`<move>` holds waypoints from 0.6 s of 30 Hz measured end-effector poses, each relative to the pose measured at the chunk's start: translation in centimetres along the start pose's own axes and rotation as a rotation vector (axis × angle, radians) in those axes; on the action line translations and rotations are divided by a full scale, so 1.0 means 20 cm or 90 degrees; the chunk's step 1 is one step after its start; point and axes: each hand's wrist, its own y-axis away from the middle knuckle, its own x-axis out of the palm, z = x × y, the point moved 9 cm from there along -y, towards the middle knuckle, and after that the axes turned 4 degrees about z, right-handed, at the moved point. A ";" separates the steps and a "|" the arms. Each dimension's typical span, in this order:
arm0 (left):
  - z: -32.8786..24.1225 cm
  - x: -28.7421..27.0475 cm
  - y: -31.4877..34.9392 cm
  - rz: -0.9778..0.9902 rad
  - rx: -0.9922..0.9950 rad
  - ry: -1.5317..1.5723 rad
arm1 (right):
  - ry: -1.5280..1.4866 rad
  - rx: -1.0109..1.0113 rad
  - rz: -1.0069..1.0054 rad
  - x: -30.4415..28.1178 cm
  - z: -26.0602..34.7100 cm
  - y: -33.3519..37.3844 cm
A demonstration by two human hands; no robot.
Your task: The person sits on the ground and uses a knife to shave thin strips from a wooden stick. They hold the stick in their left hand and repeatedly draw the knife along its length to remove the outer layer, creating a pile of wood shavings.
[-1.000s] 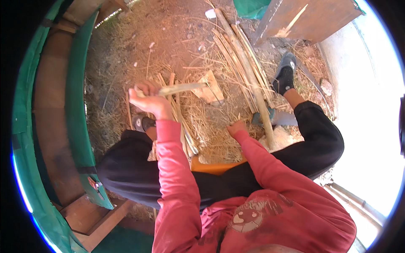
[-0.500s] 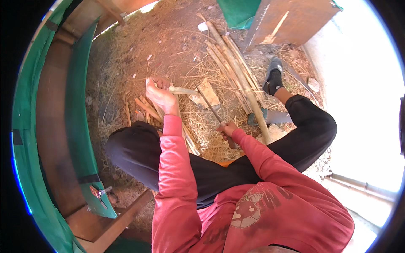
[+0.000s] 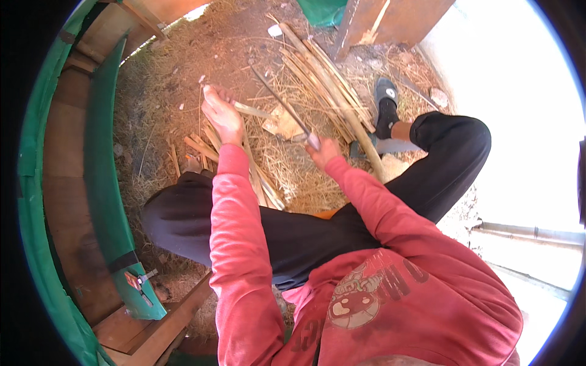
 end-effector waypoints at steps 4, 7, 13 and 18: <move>-0.01 -0.12 0.00 -0.032 0.016 0.048 | -0.080 -0.059 -0.112 -0.06 0.11 0.08; -0.02 -0.10 -0.03 -0.077 0.004 0.067 | 0.152 0.143 0.044 0.20 -0.29 0.00; -0.01 -0.07 -0.04 -0.033 -0.001 0.042 | 0.177 0.143 0.135 0.23 -0.39 -0.02; 0.14 -0.04 -0.02 -0.053 -0.020 0.179 | -0.147 0.276 0.109 0.31 -0.53 0.01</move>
